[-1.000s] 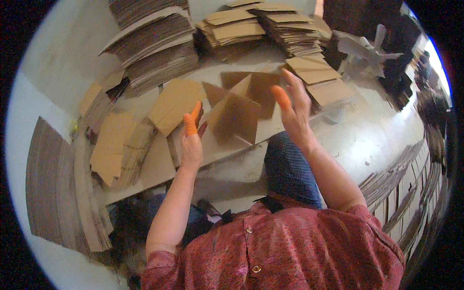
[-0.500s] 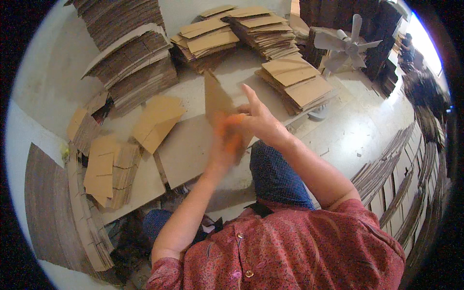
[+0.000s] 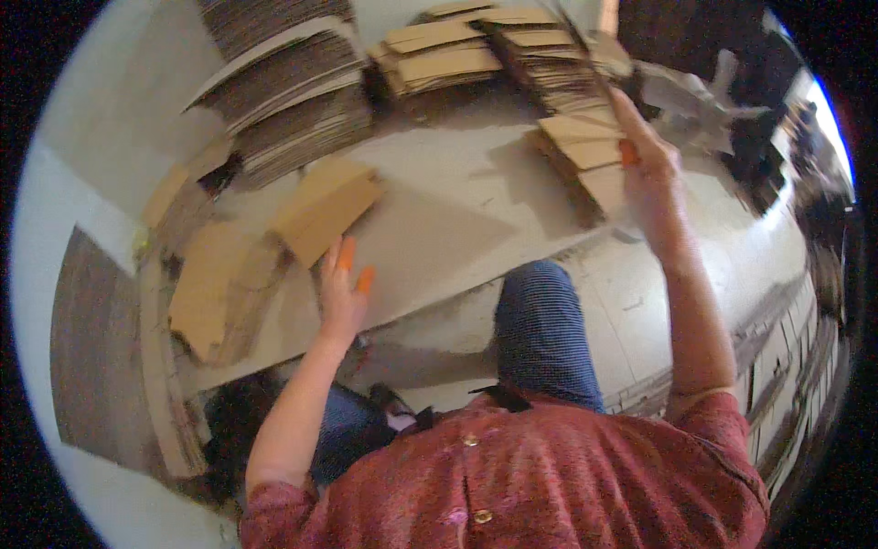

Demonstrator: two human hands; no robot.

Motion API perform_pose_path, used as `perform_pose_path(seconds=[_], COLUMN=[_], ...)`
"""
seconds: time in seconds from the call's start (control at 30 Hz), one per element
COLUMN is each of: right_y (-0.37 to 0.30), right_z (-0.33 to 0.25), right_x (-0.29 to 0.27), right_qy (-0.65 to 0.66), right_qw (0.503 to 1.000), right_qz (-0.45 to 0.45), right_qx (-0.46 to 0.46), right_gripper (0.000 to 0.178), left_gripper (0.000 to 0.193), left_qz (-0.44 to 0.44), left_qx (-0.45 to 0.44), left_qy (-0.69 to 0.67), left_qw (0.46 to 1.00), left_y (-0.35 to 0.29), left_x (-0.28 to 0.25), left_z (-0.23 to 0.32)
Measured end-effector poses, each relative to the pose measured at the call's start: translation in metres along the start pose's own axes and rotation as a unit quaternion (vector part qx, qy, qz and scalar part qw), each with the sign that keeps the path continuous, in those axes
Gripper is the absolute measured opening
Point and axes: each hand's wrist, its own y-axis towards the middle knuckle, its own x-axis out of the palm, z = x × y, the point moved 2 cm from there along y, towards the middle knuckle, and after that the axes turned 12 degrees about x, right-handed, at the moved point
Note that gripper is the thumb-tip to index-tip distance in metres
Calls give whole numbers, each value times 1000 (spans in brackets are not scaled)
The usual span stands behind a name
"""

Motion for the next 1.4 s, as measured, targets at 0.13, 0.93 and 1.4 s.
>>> perform_pose_path(seconds=[0.13, 0.93, 1.4], right_y=[5, -126, -138], right_z=[73, -42, -76], right_x=[49, 166, 142], right_qy=[-311, 381, 402], right_qw=[950, 837, 865], right_qz=[-22, -267, -238], right_qx=[-29, 288, 183], right_gripper=[54, 30, 23], left_gripper=[58, 65, 25], left_qz=[2, -44, -73], left_qx=[-53, -48, -192], left_qy=[168, 176, 234], left_qw=[984, 982, 950], left_y=[-1, -44, -46], left_x=[-23, -104, -173], left_z=[-50, -1, -146])
